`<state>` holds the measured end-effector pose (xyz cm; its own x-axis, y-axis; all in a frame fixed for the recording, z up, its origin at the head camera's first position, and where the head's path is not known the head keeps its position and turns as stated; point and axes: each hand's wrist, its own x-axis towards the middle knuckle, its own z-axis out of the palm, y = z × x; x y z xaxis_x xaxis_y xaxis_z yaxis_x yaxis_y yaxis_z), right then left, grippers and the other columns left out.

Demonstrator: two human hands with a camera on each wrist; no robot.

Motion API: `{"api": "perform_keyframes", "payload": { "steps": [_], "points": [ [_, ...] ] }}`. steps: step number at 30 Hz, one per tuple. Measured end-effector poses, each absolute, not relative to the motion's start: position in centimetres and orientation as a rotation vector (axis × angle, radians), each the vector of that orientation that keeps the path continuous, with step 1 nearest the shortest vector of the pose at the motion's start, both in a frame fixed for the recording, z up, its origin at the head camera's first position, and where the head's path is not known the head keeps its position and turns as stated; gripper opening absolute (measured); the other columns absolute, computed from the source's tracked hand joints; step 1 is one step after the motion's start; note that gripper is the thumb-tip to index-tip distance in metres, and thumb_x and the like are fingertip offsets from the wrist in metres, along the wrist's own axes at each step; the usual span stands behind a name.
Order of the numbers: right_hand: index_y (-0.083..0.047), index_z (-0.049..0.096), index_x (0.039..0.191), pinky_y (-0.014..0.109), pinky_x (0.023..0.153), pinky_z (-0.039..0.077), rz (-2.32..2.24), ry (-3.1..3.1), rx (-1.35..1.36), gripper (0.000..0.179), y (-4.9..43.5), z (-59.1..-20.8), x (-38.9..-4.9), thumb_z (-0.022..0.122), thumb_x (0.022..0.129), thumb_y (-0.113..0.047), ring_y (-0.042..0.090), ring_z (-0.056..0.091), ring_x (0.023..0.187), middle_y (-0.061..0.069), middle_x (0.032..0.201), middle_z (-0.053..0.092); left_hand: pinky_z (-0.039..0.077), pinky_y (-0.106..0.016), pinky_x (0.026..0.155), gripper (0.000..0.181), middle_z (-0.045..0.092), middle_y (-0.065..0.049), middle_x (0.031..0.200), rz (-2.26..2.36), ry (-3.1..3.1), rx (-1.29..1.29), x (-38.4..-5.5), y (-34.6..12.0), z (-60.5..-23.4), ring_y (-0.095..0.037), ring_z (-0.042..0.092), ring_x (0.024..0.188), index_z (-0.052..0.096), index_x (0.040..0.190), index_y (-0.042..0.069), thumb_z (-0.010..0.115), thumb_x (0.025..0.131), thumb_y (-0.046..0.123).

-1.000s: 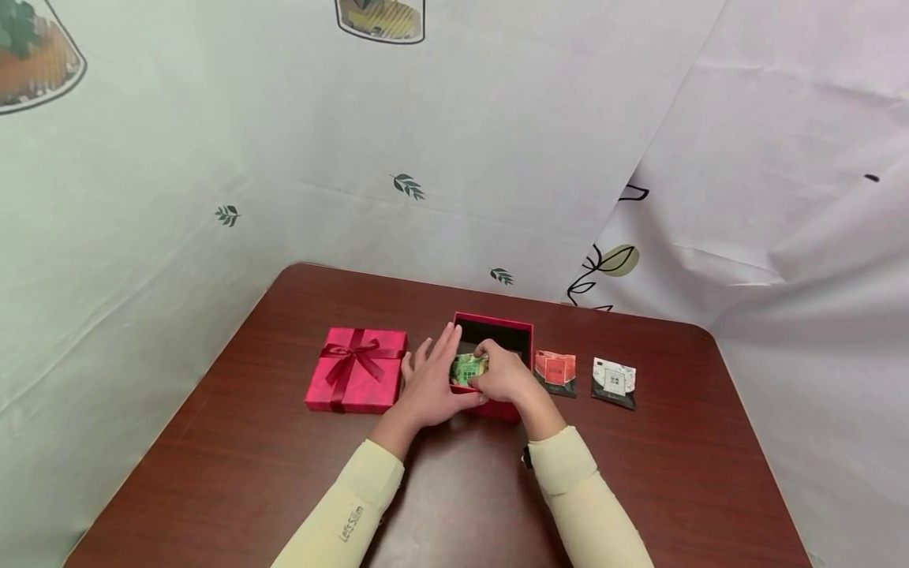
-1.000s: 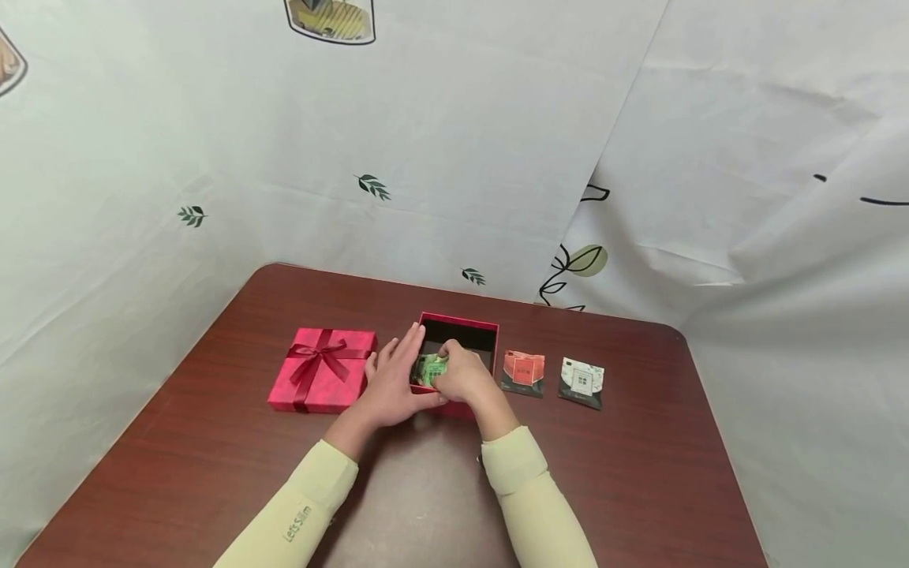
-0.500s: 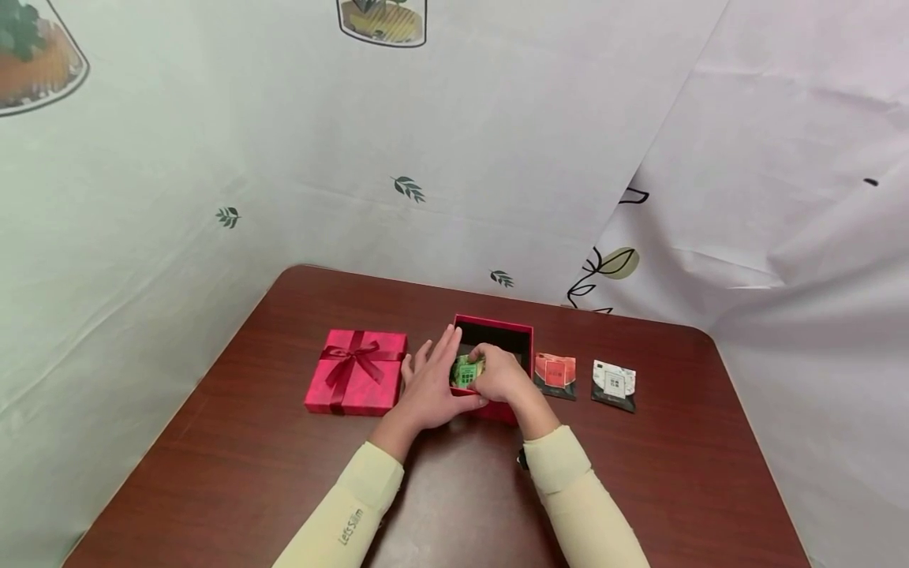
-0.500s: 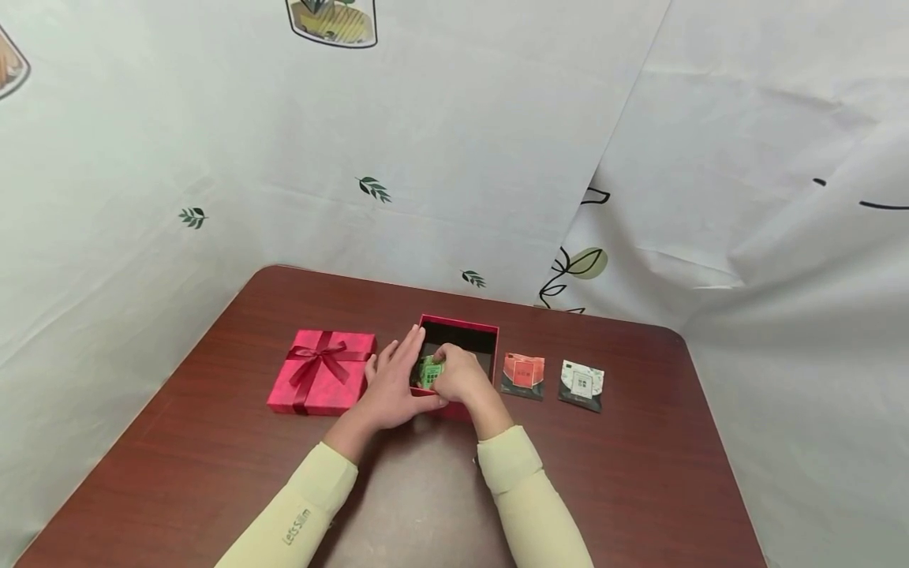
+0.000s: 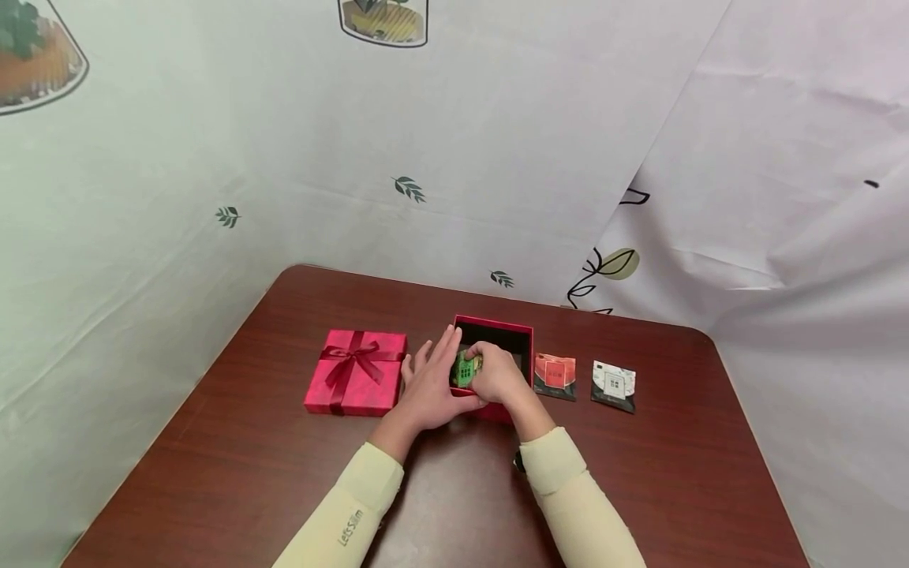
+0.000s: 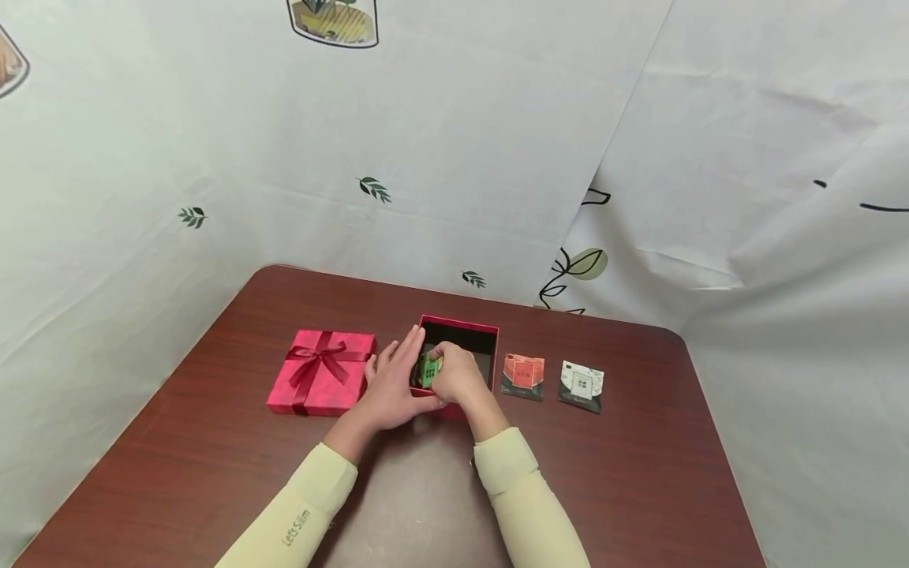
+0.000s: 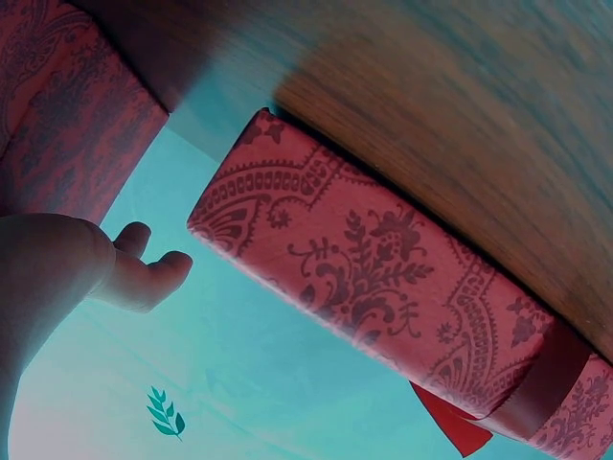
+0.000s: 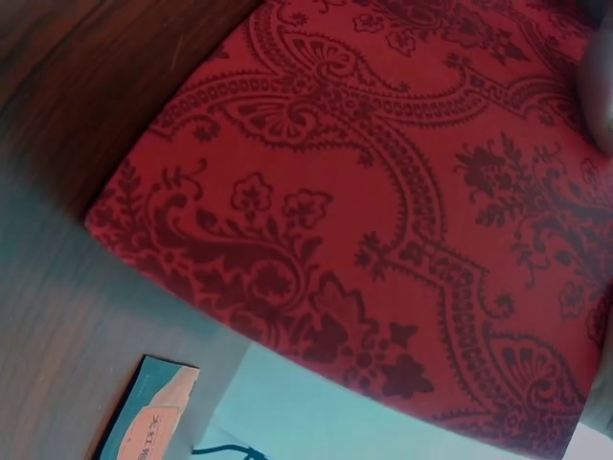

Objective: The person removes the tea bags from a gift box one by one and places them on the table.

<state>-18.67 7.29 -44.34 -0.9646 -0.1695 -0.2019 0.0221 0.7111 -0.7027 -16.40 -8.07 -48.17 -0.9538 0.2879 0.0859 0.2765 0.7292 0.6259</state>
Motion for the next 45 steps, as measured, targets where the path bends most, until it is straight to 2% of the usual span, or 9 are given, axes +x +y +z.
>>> {"api": "perform_keyframes", "payload": {
  "steps": [18,34,38,45],
  "points": [
    [-0.011,0.062,0.123,0.034,0.061,0.053,-1.143,2.728,-0.087,0.052,7.9,-43.9,-17.7,0.073,0.076,0.008,0.026,0.056,0.086,0.010,0.109,0.062,-0.001,-0.070,0.107,0.119,0.002,0.013,0.166,1.060,2.895,0.475,-16.3,-8.0,-48.2,-0.040,0.012,0.145,0.010,0.162,0.029,0.080,0.072,0.062],
    [-0.016,0.061,0.128,0.041,0.075,0.055,-1.183,2.773,-0.098,0.053,9.4,-43.1,-17.2,0.076,0.081,0.005,0.026,0.058,0.093,0.010,0.122,0.061,-0.001,-0.070,0.108,0.119,0.004,0.011,0.167,1.017,2.908,0.447,-16.3,-7.9,-48.0,-0.039,0.011,0.145,0.010,0.162,0.028,0.080,0.072,0.062],
    [-0.018,0.061,0.127,0.045,0.083,0.054,-1.218,2.789,-0.108,0.052,9.8,-43.0,-17.0,0.077,0.082,0.004,0.028,0.058,0.098,0.009,0.126,0.060,-0.001,-0.070,0.108,0.120,0.004,0.011,0.167,1.014,2.908,0.445,-16.4,-7.9,-48.0,-0.039,0.012,0.146,0.010,0.162,0.027,0.080,0.072,0.063],
    [-0.018,0.061,0.127,0.050,0.088,0.052,-1.295,2.807,-0.151,0.054,10.7,-42.8,-16.7,0.078,0.081,0.005,0.030,0.057,0.106,0.010,0.129,0.060,0.000,-0.070,0.108,0.121,0.004,0.011,0.166,0.987,2.913,0.432,-16.3,-7.9,-47.9,-0.038,0.012,0.146,0.006,0.162,0.030,0.079,0.072,0.064]
  ]
}}
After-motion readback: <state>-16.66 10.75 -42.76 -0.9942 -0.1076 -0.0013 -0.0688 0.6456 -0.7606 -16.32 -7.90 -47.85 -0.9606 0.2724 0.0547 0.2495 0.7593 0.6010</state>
